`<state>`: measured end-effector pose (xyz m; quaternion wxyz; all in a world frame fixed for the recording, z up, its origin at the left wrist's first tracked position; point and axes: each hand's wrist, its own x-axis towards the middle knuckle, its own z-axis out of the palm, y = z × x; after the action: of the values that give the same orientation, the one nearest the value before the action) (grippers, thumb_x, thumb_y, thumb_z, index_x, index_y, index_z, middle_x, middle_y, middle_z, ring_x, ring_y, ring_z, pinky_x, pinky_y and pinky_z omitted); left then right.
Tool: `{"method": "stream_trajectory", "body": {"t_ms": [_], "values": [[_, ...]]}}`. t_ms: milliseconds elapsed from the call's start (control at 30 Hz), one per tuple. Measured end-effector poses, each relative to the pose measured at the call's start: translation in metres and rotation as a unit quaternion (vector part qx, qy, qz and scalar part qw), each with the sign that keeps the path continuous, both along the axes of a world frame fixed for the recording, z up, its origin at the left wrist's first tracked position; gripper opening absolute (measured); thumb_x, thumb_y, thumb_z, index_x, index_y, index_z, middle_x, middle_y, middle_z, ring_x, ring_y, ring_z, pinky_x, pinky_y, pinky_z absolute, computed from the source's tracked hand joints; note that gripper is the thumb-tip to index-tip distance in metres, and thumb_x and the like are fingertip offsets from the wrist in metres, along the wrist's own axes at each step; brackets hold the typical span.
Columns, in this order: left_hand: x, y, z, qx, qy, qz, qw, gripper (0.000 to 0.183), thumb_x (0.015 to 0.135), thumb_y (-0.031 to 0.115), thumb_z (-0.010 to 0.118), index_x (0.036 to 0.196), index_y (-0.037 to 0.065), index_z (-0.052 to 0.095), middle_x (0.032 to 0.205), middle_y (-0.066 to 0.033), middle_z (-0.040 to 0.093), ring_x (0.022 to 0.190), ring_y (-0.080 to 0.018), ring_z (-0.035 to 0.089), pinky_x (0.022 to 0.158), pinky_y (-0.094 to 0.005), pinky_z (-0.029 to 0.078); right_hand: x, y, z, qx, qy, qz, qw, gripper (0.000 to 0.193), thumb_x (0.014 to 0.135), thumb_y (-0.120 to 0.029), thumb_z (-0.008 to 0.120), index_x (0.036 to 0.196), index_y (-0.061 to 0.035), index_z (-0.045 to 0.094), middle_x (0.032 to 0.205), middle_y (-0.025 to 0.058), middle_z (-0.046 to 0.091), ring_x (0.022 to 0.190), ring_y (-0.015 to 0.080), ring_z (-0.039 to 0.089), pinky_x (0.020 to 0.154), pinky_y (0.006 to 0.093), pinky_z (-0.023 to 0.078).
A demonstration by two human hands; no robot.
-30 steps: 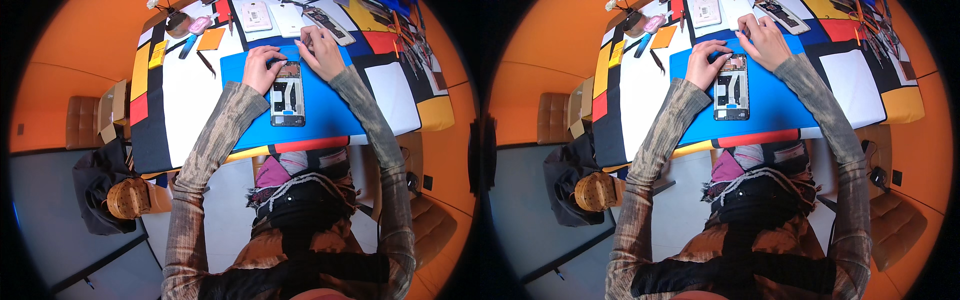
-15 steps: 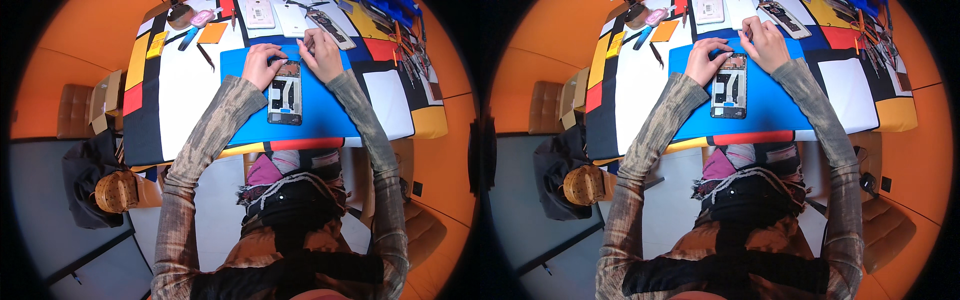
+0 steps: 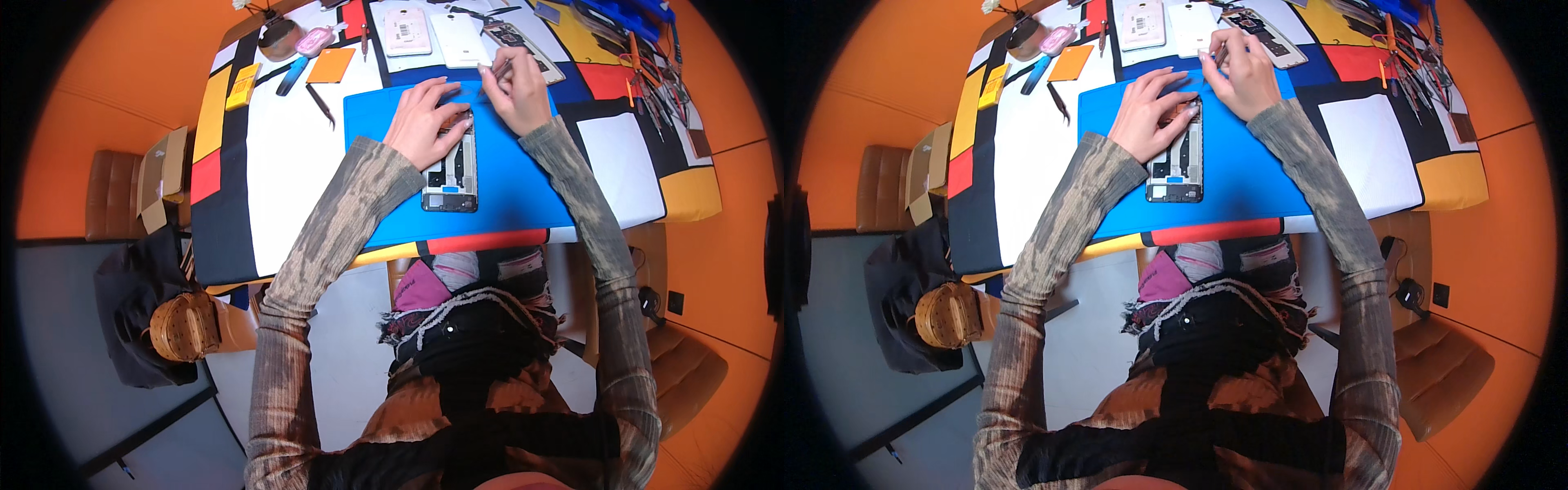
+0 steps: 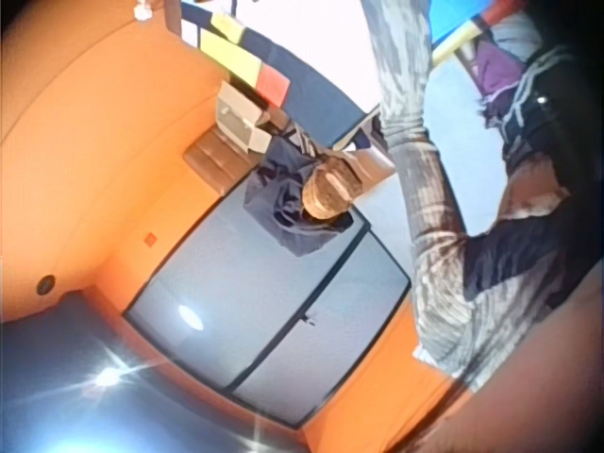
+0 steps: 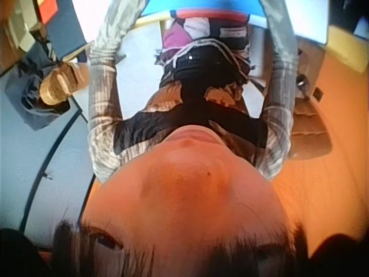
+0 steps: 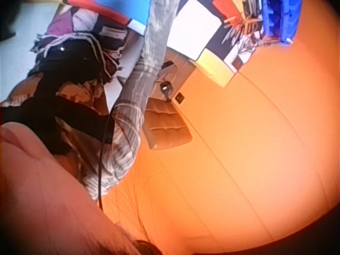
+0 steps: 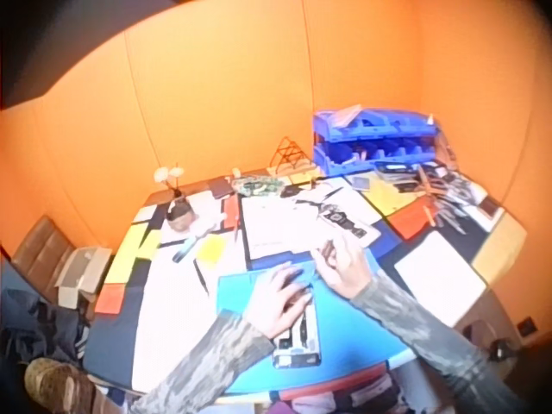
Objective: The person works on a disassembled smartphone on a blue mat, using a screwdriver to remove and install screws on the internal frame. They handle the phone's back cover and internal components, repeatedly adjusting small parts with both hands.
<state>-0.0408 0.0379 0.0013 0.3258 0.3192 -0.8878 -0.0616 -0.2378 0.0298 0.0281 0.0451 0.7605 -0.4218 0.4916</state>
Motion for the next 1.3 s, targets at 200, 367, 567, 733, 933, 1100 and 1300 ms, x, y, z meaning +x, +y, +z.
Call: {"method": "stream_trajectory", "body": {"t_ms": [200, 367, 567, 733, 933, 1100, 1300], "values": [[-0.002, 0.002, 0.002, -0.037, -0.076, 0.014, 0.996, 0.037, 0.089, 0.041, 0.057, 0.112, 0.015, 0.068, 0.141, -0.0081, 0.043, 0.133, -0.0294, 0.033, 0.105, -0.0438, 0.029, -0.021, -0.014, 0.008, -0.016, -0.172, -0.104, 0.979, 0.022, 0.085, -0.010, 0.065, 0.095, -0.0045, 0.046, 0.067, 0.0031, 0.053, 0.056, 0.0105, 0.051, 0.056, 0.0247, 0.042], [-0.005, 0.002, 0.006, -0.086, -0.128, 0.016, 0.988, 0.038, 0.087, 0.044, 0.058, 0.109, 0.016, 0.070, 0.139, -0.0081, 0.046, 0.133, -0.0294, 0.033, 0.103, -0.0446, 0.031, -0.039, -0.025, 0.002, -0.022, -0.086, -0.218, 0.972, 0.022, 0.085, -0.015, 0.064, 0.098, -0.0074, 0.048, 0.068, 0.0040, 0.057, 0.063, 0.0144, 0.054, 0.058, 0.0301, 0.046], [-0.007, 0.005, 0.007, -0.091, -0.126, 0.018, 0.988, 0.038, 0.088, 0.043, 0.057, 0.109, 0.013, 0.070, 0.138, -0.0111, 0.046, 0.133, -0.0293, 0.034, 0.103, -0.0445, 0.032, -0.053, -0.035, -0.011, 0.021, 0.007, -0.242, 0.970, 0.019, 0.084, -0.019, 0.058, 0.100, -0.0121, 0.049, 0.065, 0.0054, 0.061, 0.070, 0.0269, 0.055, 0.076, 0.0387, 0.042], [-0.008, 0.006, 0.005, -0.055, -0.109, 0.021, 0.992, 0.038, 0.088, 0.040, 0.057, 0.113, 0.014, 0.068, 0.139, -0.0130, 0.044, 0.133, -0.0301, 0.034, 0.104, -0.0437, 0.031, -0.058, -0.038, -0.018, 0.030, 0.029, -0.270, 0.962, 0.021, 0.085, -0.020, 0.057, 0.102, -0.0129, 0.047, 0.066, 0.0081, 0.061, 0.070, 0.0294, 0.054, 0.075, 0.0406, 0.042], [-0.006, 0.006, 0.004, -0.052, -0.100, 0.012, 0.994, 0.039, 0.089, 0.038, 0.056, 0.117, 0.013, 0.065, 0.138, -0.0128, 0.045, 0.133, -0.0304, 0.034, 0.104, -0.0435, 0.030, -0.055, -0.036, -0.018, 0.045, 0.046, -0.257, 0.964, 0.022, 0.086, -0.021, 0.056, 0.102, -0.0123, 0.045, 0.066, 0.0092, 0.061, 0.072, 0.0309, 0.054, 0.073, 0.0417, 0.042], [-0.004, 0.004, 0.003, -0.029, -0.022, 0.052, 0.998, 0.037, 0.088, 0.030, 0.057, 0.117, 0.007, 0.064, 0.131, -0.0121, 0.052, 0.128, -0.0306, 0.039, 0.104, -0.0430, 0.032, -0.050, -0.030, -0.013, 0.069, 0.033, -0.235, 0.969, 0.022, 0.086, -0.020, 0.055, 0.102, -0.0122, 0.044, 0.065, 0.0091, 0.060, 0.070, 0.0305, 0.054, 0.075, 0.0417, 0.041], [0.003, -0.005, 0.002, 0.048, 0.064, 0.087, 0.993, 0.027, 0.084, 0.021, 0.062, 0.104, 0.005, 0.068, 0.120, -0.0103, 0.060, 0.122, -0.0304, 0.044, 0.103, -0.0421, 0.034, -0.038, -0.025, -0.006, 0.115, -0.088, -0.185, 0.972, 0.022, 0.083, -0.015, 0.058, 0.100, -0.0108, 0.044, 0.059, 0.0080, 0.060, 0.064, 0.0281, 0.056, 0.070, 0.0399, 0.044]]}}
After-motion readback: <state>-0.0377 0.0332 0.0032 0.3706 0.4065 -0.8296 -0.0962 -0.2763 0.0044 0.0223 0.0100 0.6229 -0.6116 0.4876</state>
